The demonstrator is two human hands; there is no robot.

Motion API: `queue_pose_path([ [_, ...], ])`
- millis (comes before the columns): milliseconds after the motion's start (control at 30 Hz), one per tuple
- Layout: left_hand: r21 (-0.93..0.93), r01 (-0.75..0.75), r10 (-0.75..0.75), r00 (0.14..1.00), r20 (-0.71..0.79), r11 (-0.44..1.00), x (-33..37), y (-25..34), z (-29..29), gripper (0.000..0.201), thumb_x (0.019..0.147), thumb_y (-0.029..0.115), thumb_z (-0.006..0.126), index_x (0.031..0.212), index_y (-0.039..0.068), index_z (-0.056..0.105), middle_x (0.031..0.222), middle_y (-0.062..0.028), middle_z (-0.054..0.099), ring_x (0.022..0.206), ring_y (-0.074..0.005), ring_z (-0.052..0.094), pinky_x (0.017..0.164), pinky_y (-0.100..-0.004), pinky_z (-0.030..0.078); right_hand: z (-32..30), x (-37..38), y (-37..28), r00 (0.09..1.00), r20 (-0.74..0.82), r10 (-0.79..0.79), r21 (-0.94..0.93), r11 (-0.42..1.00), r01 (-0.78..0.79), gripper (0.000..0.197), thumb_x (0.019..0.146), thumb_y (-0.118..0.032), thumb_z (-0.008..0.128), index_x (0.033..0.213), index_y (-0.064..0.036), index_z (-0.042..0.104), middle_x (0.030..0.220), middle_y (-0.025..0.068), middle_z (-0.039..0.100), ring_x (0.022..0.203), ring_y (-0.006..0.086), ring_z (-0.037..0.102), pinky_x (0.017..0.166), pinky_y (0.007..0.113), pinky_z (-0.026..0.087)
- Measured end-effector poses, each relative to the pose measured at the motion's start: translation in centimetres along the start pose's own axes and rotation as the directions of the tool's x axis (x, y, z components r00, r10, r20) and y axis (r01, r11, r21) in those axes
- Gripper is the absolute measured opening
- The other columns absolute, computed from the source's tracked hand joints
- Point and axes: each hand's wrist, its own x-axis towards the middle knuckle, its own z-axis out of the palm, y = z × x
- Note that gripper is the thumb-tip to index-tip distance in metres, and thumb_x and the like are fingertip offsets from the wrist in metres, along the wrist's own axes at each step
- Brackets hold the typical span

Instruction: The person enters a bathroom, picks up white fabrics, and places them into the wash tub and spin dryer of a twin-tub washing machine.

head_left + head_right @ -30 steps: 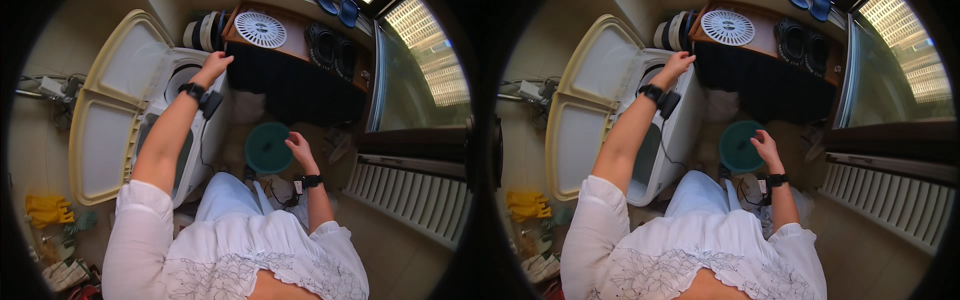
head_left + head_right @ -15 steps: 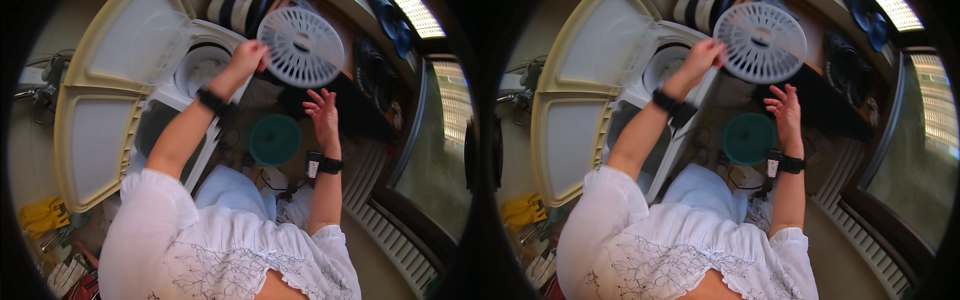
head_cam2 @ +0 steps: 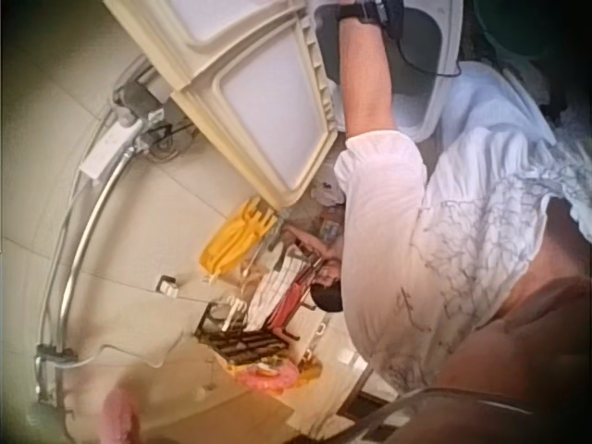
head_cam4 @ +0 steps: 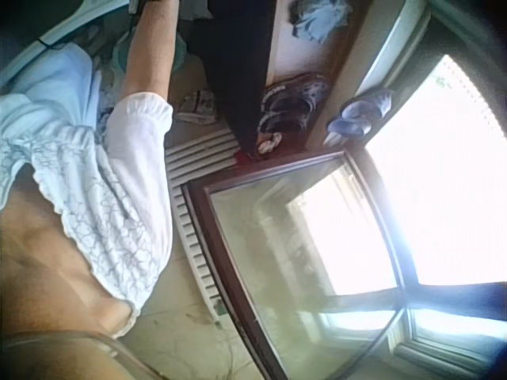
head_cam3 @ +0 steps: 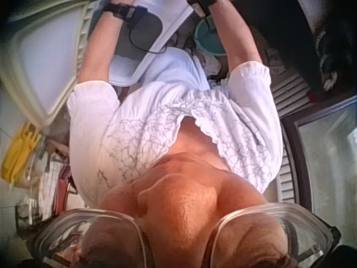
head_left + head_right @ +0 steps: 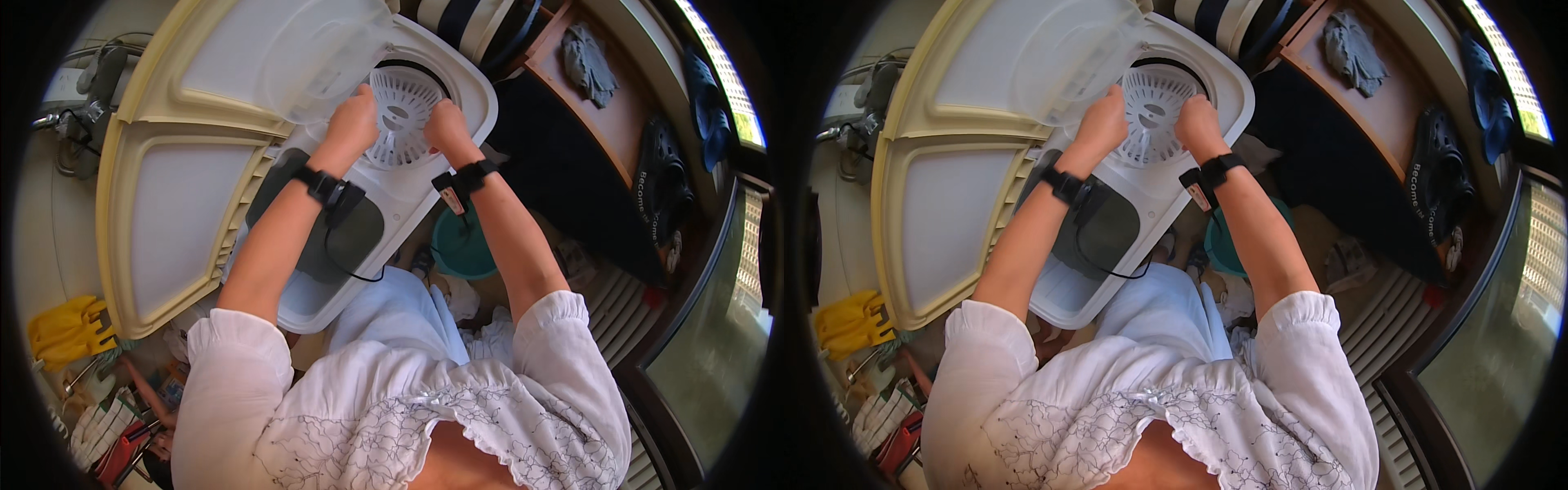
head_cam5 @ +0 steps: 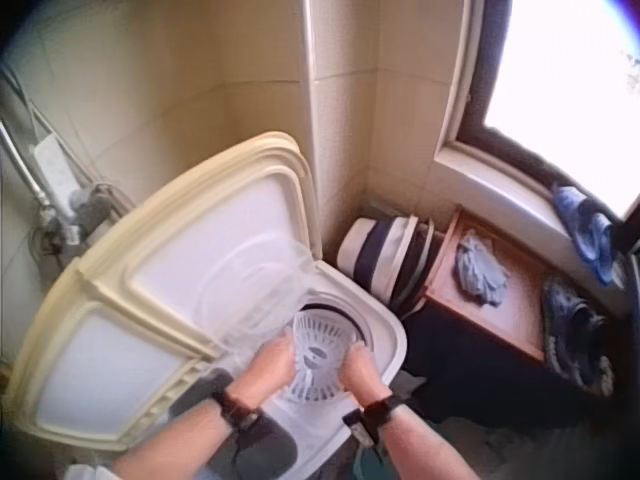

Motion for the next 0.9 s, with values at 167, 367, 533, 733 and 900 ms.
queue_pose_path([
  [167,0.161,0.108,-0.142,0.966,0.217,0.981,2.8,0.6,3.3,0.025,0.079,0.001,0.06,0.099,-0.008,0.047,0.084,-0.0269,0.067,0.083,-0.0392,0.068,0.072,-0.0457,0.056,3.1,2.6,1.2,1.0,-0.014,0.004,-0.065,0.998,-0.005,0.03,0.077,-0.004,0.062,0.099,0.0139,0.052,0.086,0.0284,0.066,0.081,0.0377,0.069,0.069,0.041,0.057],
  [367,0.131,0.159,-0.186,0.954,0.234,0.979,3.3,-3.8,6.8,0.034,0.079,0.002,0.058,0.109,-0.011,0.047,0.091,-0.0289,0.066,0.087,-0.0425,0.066,0.075,-0.0463,0.055,5.4,4.0,1.6,0.994,-0.004,-0.109,-0.349,0.932,0.1,0.028,0.079,-0.007,0.062,0.099,0.012,0.056,0.092,0.0281,0.066,0.086,0.0354,0.069,0.072,0.039,0.057],
  [533,0.15,-0.072,-0.015,0.862,0.506,0.986,2.6,-3.5,6.4,0.031,0.076,0.004,0.062,0.104,-0.009,0.06,0.104,-0.027,0.065,0.097,-0.0385,0.065,0.084,-0.0428,0.053,5.1,2.1,1.7,0.958,-0.082,-0.274,-0.465,0.861,0.206,0.023,0.082,-0.01,0.059,0.098,0.0062,0.063,0.097,0.0217,0.066,0.084,0.0355,0.068,0.071,0.038,0.057],
  [733,0.089,-0.153,0.045,0.703,0.71,0.984,5.6,-3.0,9.6,0.028,0.075,0.002,0.064,0.102,0.001,0.07,0.115,-0.0221,0.063,0.107,-0.0362,0.062,0.087,-0.0425,0.052,3.8,3.7,0.7,0.889,0.439,-0.132,-0.435,0.834,0.339,0.023,0.082,-0.012,0.06,0.1,-0.0008,0.068,0.111,0.025,0.063,0.11,0.0327,0.061,0.09,0.038,0.05],
  [900,0.08,-0.004,-0.062,0.601,0.797,0.997,7.5,-1.2,12.1,0.051,0.073,0.004,0.07,0.123,0.004,0.057,0.12,-0.0208,0.061,0.112,-0.0349,0.059,0.093,-0.0421,0.049,5.1,5.5,2.9,0.822,0.56,-0.102,-0.411,0.828,0.383,0.036,0.067,-0.015,0.075,0.101,-0.0033,0.07,0.103,0.0183,0.068,0.1,0.0339,0.065,0.085,0.041,0.052],
])
